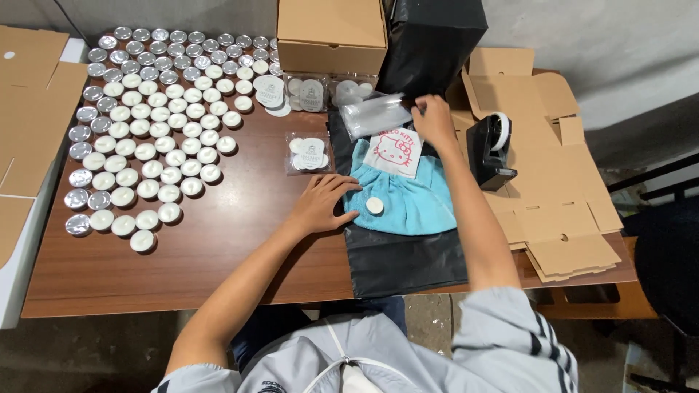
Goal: The person is picking up small tealight candles from a table and placing them into small plastic bags as part of a packaging process.
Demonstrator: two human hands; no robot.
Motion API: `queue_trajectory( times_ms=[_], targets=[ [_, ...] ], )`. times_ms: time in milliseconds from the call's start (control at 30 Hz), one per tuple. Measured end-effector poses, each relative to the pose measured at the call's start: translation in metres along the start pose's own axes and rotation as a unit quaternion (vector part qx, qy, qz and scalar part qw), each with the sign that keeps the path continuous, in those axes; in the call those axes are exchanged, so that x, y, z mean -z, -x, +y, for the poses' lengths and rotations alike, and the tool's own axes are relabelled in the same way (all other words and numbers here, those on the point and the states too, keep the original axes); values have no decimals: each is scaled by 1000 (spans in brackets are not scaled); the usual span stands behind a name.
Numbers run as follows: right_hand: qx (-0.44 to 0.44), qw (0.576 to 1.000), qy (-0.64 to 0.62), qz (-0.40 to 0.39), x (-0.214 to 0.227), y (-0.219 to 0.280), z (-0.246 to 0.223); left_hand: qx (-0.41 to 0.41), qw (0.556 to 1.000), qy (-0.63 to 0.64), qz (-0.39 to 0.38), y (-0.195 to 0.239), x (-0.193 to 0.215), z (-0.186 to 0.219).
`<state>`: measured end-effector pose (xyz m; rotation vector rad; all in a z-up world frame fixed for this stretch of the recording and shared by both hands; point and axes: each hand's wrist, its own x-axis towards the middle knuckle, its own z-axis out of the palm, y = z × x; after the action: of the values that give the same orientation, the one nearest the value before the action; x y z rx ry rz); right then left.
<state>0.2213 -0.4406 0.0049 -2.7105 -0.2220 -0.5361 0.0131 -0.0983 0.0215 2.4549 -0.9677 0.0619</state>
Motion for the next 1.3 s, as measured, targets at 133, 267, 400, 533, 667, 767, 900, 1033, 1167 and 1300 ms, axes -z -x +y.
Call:
queue_trajectory(
  times_ms=[133,267,400,533,667,767,900,1033,1167,1300],
  targets=[
    [-177,976,-47,-115,-37,-49,8,-5,1000,14,-1,0,5,-2],
    [-264,946,-84,-167,-30,-51,-3,-12,1000,21,15,0,0,-4],
    [-317,926,-147,-140,-21,-45,6,-11,1000,27,11,-1,-1,-5],
    [-330,923,-150,-130,1,-37,-4,0,1000,27,-1,0,1,-4],
    [-286,950,-127,-11,22,-31,15,-14,998,55,18,2,7,-3],
    [-170,964,-192,67,91,4,-28,-10,991,102,85,-2,-6,-15],
    [-25,936,-351,-28,179,67,-124,1,932,197,303,-15,16,-9],
    [14,863,-482,-152,177,85,-156,-22,918,291,269,-35,52,18],
    [13,792,-556,-252,143,88,-164,28,913,335,233,-33,54,23],
    [6,877,-419,-236,121,106,-152,198,910,295,214,28,79,-16]
  ],
)
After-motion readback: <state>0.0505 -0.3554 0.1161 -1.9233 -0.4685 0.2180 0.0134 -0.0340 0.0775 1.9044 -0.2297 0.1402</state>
